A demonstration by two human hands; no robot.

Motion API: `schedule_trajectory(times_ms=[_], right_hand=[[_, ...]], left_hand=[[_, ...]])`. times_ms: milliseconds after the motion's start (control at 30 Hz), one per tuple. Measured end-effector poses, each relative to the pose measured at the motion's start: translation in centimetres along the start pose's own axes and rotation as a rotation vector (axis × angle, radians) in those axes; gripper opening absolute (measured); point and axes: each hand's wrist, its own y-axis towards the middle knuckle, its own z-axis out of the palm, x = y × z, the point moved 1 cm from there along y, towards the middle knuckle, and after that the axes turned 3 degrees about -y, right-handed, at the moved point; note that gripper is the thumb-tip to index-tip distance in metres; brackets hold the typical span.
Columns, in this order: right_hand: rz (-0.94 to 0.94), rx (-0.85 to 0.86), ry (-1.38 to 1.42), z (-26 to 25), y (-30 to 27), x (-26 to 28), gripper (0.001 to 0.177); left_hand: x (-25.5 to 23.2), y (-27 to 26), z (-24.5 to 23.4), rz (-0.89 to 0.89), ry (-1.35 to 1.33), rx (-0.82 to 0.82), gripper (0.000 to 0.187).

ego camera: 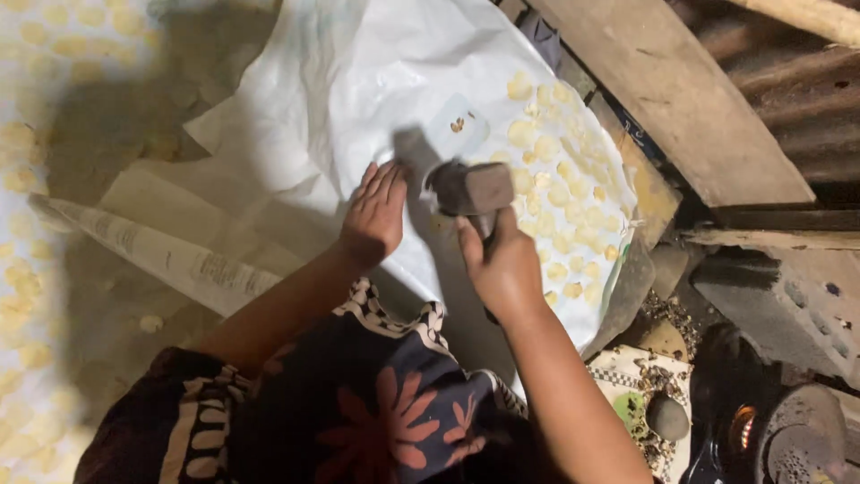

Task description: Manually processing nuts by cracking shells with a mallet and rubbing kernels with a stone

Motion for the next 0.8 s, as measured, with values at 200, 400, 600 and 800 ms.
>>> schedule_trajectory(times_ms=[200, 400, 600, 800], right_hand=[[-0.043, -0.054, -0.139, 10.7, -1.2, -5.9, 0.052], [-0.001, 0.16, -0.06, 7.3, 0.0, -5.9, 0.051], [0.117, -0.107, 0.035, 10.8, -10.4, -15.2, 0.052], [0.1, -0.18, 0.11, 12.4, -12.8, -19.3, 0.044]], left_hand=[[-0.3, -0.2, 0.2, -0.023, -0.073, 0.001, 0.048], [-0.1, -0.2, -0.7, -0.054, -0.087, 0.179, 0.061], [-0.5, 2.7, -0.2, -0.009, 0.107, 0.264, 0.047], [-0.8, 15.9, 6.4, 0.203, -0.181, 0.062, 0.021]])
